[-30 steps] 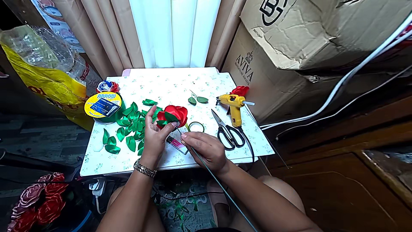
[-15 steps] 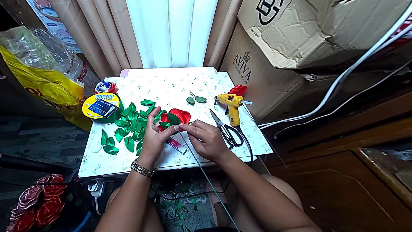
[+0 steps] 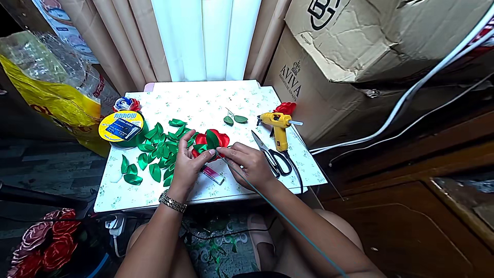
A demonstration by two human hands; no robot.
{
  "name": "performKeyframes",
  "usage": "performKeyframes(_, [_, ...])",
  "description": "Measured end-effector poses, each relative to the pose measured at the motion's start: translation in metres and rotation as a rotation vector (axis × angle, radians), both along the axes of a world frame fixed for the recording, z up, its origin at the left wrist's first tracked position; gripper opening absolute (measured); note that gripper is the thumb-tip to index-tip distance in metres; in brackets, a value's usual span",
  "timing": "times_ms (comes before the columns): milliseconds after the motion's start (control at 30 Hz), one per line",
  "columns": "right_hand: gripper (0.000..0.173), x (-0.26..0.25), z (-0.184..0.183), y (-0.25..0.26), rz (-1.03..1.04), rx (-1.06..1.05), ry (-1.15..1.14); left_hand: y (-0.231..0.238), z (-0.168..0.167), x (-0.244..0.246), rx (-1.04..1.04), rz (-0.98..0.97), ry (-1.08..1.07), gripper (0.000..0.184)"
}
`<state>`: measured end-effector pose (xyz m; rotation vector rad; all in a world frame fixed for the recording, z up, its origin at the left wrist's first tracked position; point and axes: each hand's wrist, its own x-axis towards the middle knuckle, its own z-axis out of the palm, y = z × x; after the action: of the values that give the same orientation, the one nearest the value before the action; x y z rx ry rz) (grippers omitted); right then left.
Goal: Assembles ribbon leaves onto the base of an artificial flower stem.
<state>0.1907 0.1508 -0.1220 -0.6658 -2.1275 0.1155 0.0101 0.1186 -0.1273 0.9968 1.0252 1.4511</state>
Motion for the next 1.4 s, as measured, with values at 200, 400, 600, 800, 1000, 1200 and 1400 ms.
performKeyframes(200, [0.029,0.000,0.002,-0.002,0.022,-0.110,0.043,0.001,-0.001,0.003,-0.038,0.033,0.043,0.070])
performKeyframes(400, [0.006,0.000,0.007,-0.003,0.036,-0.266,0.242,0.002,-0.003,0.002,-0.061,0.046,0.081,0.069])
performKeyframes(600, [0.008,0.003,0.012,-0.008,0.062,-0.473,0.356,0.003,-0.002,0.002,-0.062,0.048,0.047,0.063])
performKeyframes(800, [0.041,0.005,0.008,-0.002,-0.055,-0.334,0.237,0.004,-0.002,0.001,-0.067,-0.001,0.007,0.060])
performKeyframes(1000, [0.015,0.005,0.015,-0.003,-0.073,-0.497,0.239,0.002,-0.001,0.002,-0.050,-0.023,0.063,0.070])
performKeyframes(1200, [0.021,0.002,0.011,-0.003,-0.035,-0.509,0.232,0.001,-0.005,0.006,0.042,-0.002,0.154,0.074])
performKeyframes(1400, [0.021,0.002,0.013,-0.005,-0.068,-0.500,0.222,0.000,-0.003,0.002,0.125,-0.094,0.134,0.080])
